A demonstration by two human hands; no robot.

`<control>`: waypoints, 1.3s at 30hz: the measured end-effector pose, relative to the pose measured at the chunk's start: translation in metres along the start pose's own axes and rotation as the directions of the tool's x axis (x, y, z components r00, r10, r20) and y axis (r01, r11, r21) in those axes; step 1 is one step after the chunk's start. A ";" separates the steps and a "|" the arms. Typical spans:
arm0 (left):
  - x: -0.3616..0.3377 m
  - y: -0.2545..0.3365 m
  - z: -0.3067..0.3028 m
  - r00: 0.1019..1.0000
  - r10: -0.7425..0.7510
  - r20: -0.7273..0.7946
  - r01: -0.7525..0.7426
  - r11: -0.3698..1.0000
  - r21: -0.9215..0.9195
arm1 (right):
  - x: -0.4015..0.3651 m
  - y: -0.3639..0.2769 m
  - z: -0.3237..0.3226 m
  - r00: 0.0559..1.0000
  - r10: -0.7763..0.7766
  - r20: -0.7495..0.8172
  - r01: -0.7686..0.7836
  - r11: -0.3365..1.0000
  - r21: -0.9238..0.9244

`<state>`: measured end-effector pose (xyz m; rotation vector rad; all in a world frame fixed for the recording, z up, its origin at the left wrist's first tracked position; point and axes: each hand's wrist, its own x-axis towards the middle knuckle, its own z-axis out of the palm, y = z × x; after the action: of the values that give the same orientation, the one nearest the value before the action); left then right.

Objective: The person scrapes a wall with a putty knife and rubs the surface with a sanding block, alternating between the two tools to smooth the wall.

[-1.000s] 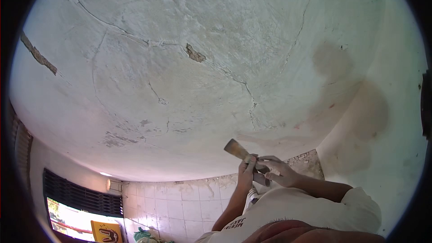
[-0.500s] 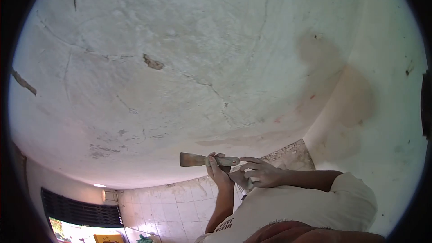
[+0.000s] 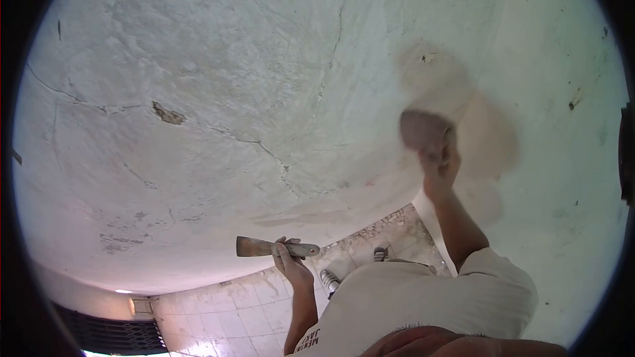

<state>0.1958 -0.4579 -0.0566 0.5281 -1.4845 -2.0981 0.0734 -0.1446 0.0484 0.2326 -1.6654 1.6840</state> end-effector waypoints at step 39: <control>-0.003 -0.002 0.004 0.830 -0.103 0.549 0.162 0.985 -0.061 | -0.081 -0.014 0.051 0.676 0.275 0.684 -0.440 0.895 0.075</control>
<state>0.1956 -0.4528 -0.0575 -0.0274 -1.6509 -2.5639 0.1205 -0.2233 0.0175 0.7333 -2.1175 2.2882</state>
